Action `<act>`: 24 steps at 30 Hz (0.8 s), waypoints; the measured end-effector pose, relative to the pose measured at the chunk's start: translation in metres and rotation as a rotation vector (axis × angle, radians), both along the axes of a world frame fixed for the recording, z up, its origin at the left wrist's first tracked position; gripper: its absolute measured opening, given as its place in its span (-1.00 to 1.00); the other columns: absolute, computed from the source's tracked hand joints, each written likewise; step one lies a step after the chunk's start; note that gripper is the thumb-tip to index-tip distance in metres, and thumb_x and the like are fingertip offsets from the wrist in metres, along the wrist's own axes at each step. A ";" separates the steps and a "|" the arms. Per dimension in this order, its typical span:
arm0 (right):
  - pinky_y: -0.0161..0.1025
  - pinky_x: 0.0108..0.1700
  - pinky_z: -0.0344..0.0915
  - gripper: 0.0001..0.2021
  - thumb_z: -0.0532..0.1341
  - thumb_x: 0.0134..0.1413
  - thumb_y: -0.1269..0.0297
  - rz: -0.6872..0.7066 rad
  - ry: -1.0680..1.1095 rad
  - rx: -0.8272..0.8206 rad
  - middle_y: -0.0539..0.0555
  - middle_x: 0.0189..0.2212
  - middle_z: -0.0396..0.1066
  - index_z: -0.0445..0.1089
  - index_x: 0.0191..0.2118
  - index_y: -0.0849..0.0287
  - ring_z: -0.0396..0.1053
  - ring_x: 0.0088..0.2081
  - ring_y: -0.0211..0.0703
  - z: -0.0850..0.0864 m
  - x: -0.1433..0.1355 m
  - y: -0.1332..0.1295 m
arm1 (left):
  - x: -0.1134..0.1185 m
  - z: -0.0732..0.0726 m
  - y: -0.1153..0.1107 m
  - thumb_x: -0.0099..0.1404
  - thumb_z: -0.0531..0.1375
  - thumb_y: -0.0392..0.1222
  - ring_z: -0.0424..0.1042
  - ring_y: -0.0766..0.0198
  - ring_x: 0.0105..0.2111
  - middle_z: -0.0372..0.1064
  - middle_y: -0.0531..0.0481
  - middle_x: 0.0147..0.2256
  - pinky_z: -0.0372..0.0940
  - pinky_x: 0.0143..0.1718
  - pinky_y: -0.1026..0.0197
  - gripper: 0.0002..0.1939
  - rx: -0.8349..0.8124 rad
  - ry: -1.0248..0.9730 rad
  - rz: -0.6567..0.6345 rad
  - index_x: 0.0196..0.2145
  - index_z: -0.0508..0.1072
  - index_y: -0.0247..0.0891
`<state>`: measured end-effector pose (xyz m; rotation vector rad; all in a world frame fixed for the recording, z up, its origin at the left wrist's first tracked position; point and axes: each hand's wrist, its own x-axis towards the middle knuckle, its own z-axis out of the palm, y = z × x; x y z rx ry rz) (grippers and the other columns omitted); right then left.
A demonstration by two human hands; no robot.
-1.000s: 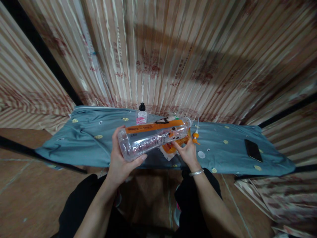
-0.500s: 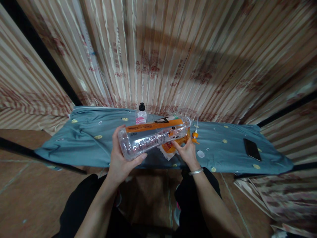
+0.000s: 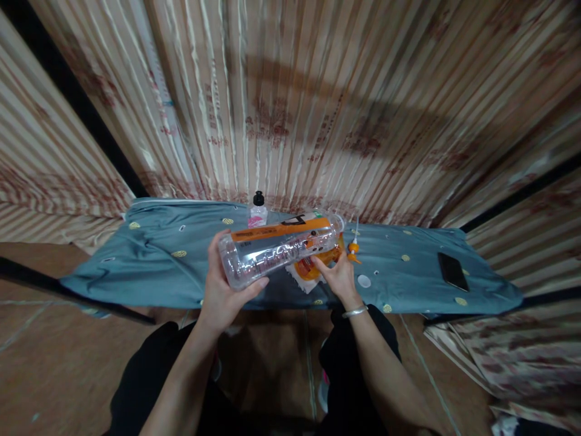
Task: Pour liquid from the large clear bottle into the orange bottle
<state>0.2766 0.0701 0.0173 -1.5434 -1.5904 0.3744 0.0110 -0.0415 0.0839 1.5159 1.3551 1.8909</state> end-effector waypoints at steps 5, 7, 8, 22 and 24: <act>0.10 -0.08 0.57 -0.18 0.39 -0.06 -0.35 0.046 0.038 0.009 0.38 -0.06 0.67 0.40 0.14 0.21 0.66 -0.05 0.36 0.006 -0.002 -0.004 | -0.001 -0.001 -0.001 0.06 0.56 0.15 0.58 -0.07 0.05 0.45 -0.18 0.12 0.52 0.09 -0.10 -0.02 -0.014 -0.031 -0.017 0.32 0.26 -0.09; 0.10 -0.03 0.57 -0.10 0.39 -0.05 -0.34 0.077 0.059 0.015 0.40 0.03 0.64 0.34 0.24 0.25 0.64 0.01 0.35 0.008 -0.002 -0.006 | -0.002 -0.001 0.000 0.06 0.56 0.18 0.58 -0.06 0.03 0.46 -0.16 0.11 0.53 0.06 -0.09 -0.03 -0.002 -0.023 -0.014 0.31 0.26 -0.07; 0.11 0.00 0.56 -0.05 0.39 -0.04 -0.33 0.094 0.070 0.017 0.42 0.08 0.62 0.29 0.30 0.27 0.63 0.05 0.35 0.009 -0.002 -0.006 | -0.002 -0.001 0.000 0.06 0.55 0.21 0.58 -0.06 0.02 0.46 -0.16 0.10 0.54 0.05 -0.09 -0.02 0.003 -0.015 -0.012 0.31 0.26 -0.07; 0.18 0.13 0.52 -0.23 0.41 -0.05 -0.14 0.106 0.120 0.159 0.34 0.12 0.59 0.38 0.23 0.20 0.60 0.08 0.29 0.031 -0.007 0.010 | -0.004 -0.005 0.002 0.07 0.55 0.27 0.55 -0.03 0.07 0.41 -0.16 0.14 0.50 0.09 -0.03 0.01 0.017 0.006 0.002 0.33 0.26 -0.10; 0.16 0.13 0.53 -0.26 0.42 -0.06 -0.11 0.091 0.122 0.174 0.32 0.10 0.61 0.40 0.20 0.18 0.61 0.07 0.28 0.032 -0.009 0.010 | -0.004 -0.006 0.002 0.07 0.55 0.28 0.54 -0.05 0.07 0.42 -0.17 0.14 0.49 0.10 -0.05 0.01 0.027 0.012 0.013 0.33 0.28 -0.11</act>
